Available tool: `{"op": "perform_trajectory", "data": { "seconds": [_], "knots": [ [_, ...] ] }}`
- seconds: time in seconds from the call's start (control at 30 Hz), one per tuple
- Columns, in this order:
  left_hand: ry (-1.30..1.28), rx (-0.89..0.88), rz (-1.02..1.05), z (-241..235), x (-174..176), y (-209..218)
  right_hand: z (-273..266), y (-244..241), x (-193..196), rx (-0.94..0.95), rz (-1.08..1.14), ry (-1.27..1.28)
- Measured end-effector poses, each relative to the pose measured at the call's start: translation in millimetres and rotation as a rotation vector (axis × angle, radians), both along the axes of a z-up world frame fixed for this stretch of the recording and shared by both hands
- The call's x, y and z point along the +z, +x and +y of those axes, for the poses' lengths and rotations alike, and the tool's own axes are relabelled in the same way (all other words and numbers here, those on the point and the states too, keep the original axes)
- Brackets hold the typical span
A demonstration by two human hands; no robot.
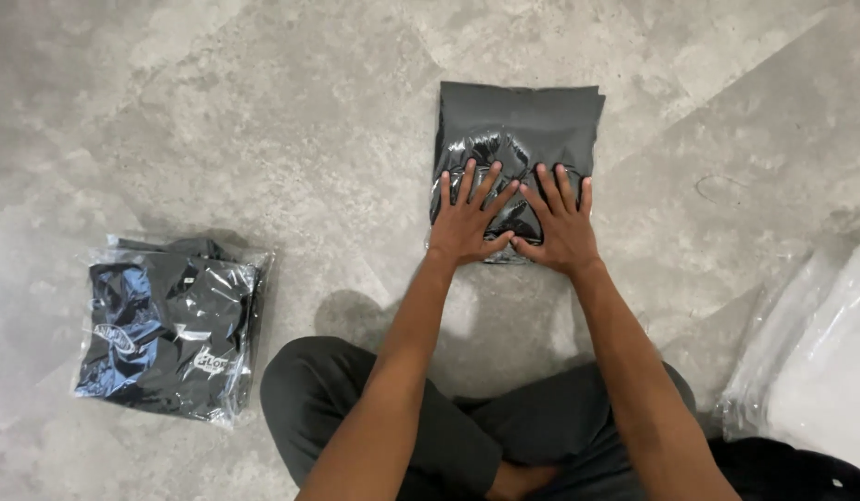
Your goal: The person sits on the floor and repeatedly folds black shirts, places them into clear plastic bags, and seals the bags. The person handles the shirts and bags by hand, smoothing the plastic and pressing the folded items inside.
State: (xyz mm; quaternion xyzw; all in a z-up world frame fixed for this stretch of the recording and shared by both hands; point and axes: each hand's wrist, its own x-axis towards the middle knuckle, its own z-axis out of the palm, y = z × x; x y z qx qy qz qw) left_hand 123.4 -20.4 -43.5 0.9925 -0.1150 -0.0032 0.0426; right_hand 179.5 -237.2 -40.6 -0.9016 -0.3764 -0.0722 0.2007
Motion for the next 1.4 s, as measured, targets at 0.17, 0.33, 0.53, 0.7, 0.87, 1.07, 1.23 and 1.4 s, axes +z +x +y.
{"op": "perform_trajectory", "data": {
  "seconds": [0.17, 0.33, 0.53, 0.7, 0.87, 1.07, 1.23, 1.4],
  "knots": [
    [-0.118, 0.01, -0.05, 0.5, -8.1, -0.7, 1.3, 1.3, -0.6, 0.011, -0.037, -0.026],
    [-0.119, 0.006, -0.044, 0.9, -18.8, 0.0, 0.0, 1.7, -5.5, 0.011, 0.011, -0.065],
    [-0.135, -0.004, -0.093, 1.2, -22.9, 1.0, 0.2, 1.1, -4.9, -0.007, 0.006, -0.074],
    [-0.129, 0.012, -0.094, 0.2, -21.6, 0.3, 0.4, 0.9, -4.1, -0.004, 0.014, -0.061],
    [-0.136, 0.012, -0.095, 0.1, -18.0, 1.1, -0.7, 2.0, -6.9, -0.011, 0.009, -0.064],
    [-0.147, 0.01, -0.113, -0.1, -19.3, 0.3, -0.5, 1.1, -6.0, -0.025, 0.037, -0.083],
    [-0.161, 0.006, -0.112, 0.9, -21.3, 1.3, 1.1, 1.4, -5.1, -0.037, 0.051, -0.104],
    [-0.139, 0.007, -0.098, 0.4, -20.3, 1.9, 1.7, 0.8, -1.9, -0.046, 0.075, -0.108]
  ]
}}
